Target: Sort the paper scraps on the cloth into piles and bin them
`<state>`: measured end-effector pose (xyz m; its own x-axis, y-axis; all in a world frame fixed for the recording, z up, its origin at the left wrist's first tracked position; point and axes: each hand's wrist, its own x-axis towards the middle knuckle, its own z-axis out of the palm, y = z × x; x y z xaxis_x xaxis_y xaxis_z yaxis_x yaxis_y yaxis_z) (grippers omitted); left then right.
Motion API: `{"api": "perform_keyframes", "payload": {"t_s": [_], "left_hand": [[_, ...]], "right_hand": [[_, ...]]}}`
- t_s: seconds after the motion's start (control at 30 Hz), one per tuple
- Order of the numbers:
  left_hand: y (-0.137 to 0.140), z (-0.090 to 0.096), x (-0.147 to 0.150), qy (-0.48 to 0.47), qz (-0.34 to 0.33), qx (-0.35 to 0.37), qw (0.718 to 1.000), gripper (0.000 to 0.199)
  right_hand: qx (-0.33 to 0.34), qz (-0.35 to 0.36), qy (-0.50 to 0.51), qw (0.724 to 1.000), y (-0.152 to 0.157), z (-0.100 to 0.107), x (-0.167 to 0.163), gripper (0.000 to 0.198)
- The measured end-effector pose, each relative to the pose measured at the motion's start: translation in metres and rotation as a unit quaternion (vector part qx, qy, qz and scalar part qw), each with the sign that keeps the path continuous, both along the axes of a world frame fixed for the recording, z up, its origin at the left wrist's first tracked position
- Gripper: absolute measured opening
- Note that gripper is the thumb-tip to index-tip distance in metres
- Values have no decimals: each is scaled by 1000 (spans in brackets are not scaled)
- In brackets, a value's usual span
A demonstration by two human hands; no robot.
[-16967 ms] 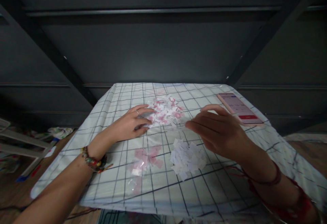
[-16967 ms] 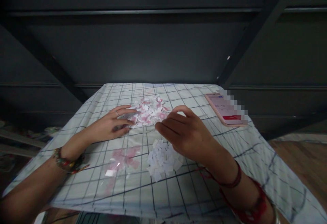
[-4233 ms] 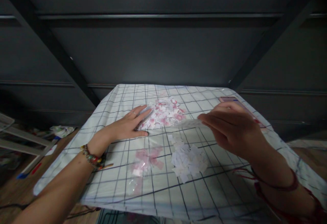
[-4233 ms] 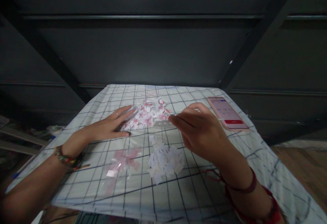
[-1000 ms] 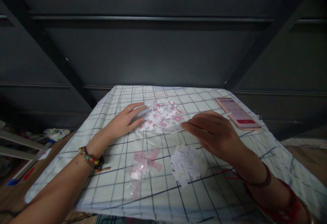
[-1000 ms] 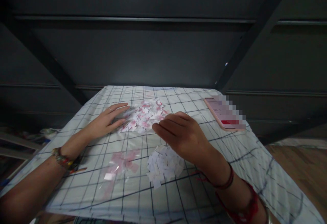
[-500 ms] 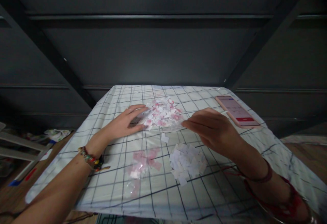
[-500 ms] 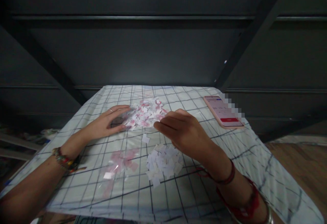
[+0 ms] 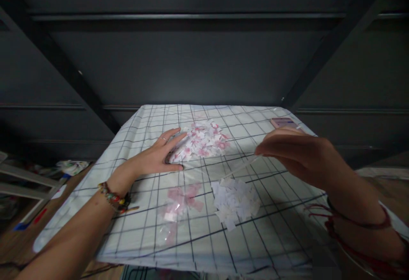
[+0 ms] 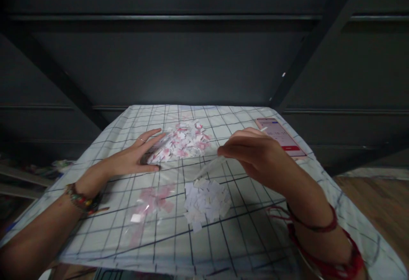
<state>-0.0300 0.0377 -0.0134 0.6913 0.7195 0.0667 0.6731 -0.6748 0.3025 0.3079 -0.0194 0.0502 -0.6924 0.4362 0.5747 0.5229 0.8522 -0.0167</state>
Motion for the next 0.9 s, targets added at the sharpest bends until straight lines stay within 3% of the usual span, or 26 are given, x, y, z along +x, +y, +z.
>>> {"api": "perform_keyframes", "payload": {"t_s": [0.27,0.43,0.63,0.77,0.9], "left_hand": [[-2,1,2,-4,3,9,1000,87],[-3,2,4,-9,-23,47,999,86],[-5,4,7,-10,-16,66,998,82],[-7,7,15,-16,-63,95,993,68],[-9,12,24,-4,-124,127,984,45]], "right_hand": [[-6,18,-2,1000,0,3,2,20],[47,-35,50,997,3,-4,1,19],[127,-135,6,983,9,-16,-10,22],[129,-213,-47,967,14,-17,-9,28],[143,-183,-38,972,15,-19,-9,31]]}}
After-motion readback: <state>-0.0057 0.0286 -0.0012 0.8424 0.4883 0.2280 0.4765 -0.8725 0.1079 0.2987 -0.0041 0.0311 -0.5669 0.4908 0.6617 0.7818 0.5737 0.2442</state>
